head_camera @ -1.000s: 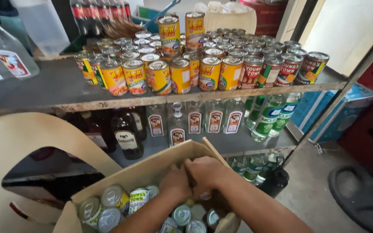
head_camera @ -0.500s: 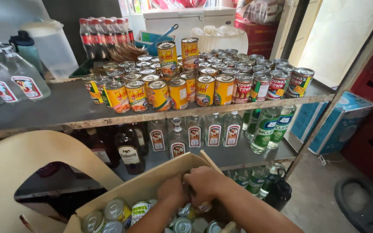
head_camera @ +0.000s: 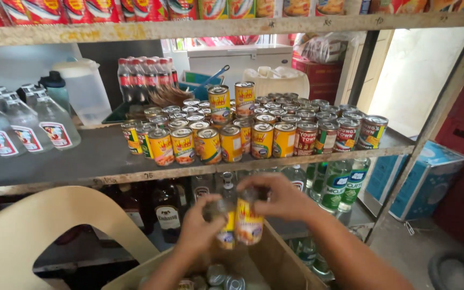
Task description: Organizing various canned goods on a store shelf and transferring some into a cardboard box.
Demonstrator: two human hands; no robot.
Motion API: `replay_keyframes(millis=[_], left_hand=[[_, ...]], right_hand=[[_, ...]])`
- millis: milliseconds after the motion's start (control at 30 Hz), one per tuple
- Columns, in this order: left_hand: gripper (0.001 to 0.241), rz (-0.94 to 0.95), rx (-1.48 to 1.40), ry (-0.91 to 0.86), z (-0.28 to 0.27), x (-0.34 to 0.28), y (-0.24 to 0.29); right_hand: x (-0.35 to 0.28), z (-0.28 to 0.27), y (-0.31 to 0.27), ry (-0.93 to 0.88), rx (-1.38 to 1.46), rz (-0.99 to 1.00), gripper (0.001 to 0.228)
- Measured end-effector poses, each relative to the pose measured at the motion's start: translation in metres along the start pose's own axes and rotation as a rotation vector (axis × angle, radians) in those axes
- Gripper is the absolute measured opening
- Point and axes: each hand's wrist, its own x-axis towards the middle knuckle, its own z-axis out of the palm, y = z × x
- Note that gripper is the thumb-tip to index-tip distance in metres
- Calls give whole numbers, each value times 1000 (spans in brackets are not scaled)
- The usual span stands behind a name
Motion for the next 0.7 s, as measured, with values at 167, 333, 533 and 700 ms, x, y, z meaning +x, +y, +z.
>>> replay_keyframes(millis=[167,333,533,700], left_hand=[[54,18,-398,-4,-26,21,32],[56,-9,-375,-5,-39,14,70],[53,5,-25,102,-40,11,98],[48,36,-162,121,-36,14,83]], right_hand=[[40,-29,-39,236,149,-15,41],[72,-31,-52,394,89,-132,40],[92,-6,-76,303,-9,-138,42],[102,12,-74,290,-62,-177,38]])
